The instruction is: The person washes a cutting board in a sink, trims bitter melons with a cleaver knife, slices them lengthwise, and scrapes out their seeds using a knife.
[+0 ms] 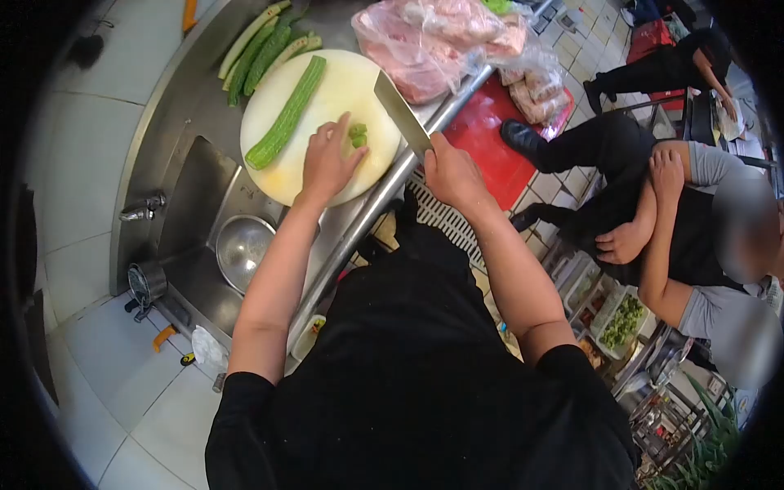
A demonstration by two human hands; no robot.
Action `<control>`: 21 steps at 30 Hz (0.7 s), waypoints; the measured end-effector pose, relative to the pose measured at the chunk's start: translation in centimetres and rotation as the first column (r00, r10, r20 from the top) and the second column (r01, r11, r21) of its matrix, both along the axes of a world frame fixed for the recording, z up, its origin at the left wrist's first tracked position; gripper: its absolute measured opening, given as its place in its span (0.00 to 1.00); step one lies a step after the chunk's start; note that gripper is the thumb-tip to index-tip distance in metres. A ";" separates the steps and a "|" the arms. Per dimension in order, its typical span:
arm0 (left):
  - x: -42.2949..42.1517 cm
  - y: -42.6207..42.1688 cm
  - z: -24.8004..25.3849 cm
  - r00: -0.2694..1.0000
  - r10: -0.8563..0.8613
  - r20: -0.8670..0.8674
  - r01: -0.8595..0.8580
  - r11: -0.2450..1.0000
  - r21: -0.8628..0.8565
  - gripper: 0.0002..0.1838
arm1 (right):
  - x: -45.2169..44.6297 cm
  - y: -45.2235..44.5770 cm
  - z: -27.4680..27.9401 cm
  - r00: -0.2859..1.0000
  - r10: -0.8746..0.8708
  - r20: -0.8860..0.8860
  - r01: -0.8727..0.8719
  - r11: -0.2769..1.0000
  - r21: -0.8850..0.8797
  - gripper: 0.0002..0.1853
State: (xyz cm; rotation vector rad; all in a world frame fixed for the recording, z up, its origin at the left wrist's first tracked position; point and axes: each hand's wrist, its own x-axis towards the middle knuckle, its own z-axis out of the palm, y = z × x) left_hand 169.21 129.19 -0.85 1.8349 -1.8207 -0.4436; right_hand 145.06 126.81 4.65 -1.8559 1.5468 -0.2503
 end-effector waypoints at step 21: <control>3.2 6.4 -0.8 0.985 0.170 0.039 -0.175 0.954 0.244 0.13 | 2.4 3.3 -2.3 0.999 0.040 0.035 -0.041 0.998 0.056 0.17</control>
